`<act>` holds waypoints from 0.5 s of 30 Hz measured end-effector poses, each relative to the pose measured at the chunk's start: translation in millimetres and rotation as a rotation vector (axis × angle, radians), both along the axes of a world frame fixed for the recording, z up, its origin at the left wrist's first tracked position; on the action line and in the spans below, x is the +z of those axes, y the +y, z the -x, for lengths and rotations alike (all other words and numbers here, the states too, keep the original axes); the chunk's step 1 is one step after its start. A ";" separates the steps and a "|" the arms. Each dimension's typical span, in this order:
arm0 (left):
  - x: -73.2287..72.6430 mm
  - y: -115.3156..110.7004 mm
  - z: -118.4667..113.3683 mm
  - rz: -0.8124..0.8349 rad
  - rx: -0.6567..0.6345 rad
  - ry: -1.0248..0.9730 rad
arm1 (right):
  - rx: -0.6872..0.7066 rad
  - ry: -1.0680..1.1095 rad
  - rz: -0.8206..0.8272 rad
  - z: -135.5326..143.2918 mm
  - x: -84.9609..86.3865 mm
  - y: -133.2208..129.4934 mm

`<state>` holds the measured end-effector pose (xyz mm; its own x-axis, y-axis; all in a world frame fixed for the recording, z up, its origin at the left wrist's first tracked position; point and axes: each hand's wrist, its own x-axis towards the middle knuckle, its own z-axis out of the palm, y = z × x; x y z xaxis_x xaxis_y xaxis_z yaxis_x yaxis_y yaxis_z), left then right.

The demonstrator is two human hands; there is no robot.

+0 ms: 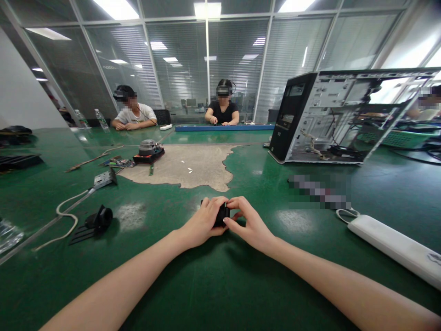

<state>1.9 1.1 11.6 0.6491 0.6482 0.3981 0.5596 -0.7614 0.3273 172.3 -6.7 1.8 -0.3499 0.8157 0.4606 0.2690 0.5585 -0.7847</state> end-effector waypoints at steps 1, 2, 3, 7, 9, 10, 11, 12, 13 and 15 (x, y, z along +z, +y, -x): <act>0.5 -0.1 -0.3 -0.002 -0.003 0.001 | -0.006 0.002 0.006 0.1 -0.1 0.3; 0.8 -0.1 -0.6 -0.003 -0.003 0.002 | -0.010 0.004 0.020 0.2 -0.4 0.8; 0.8 0.0 -0.8 -0.003 0.001 0.002 | -0.011 0.007 0.038 0.5 -0.9 1.5; -0.1 0.3 -0.5 0.009 0.021 0.004 | 0.000 0.020 0.136 1.7 -3.2 4.0; -0.9 0.4 0.0 0.011 0.022 -0.002 | 0.001 0.012 0.181 1.9 -3.8 4.1; -1.3 0.4 0.3 0.010 0.022 -0.005 | 0.000 0.001 0.190 1.9 -3.7 3.6; -1.7 0.3 0.5 0.010 0.025 -0.006 | -0.002 -0.013 0.184 1.8 -3.4 3.0; -2.2 0.3 0.7 0.008 0.029 -0.005 | -0.005 -0.026 0.161 1.6 -3.0 2.2; -2.7 0.3 0.7 0.007 0.033 -0.003 | -0.007 -0.035 0.124 1.4 -2.5 1.3; -3.5 0.3 0.5 -0.001 0.039 0.000 | -0.003 -0.034 0.039 1.1 -1.6 0.1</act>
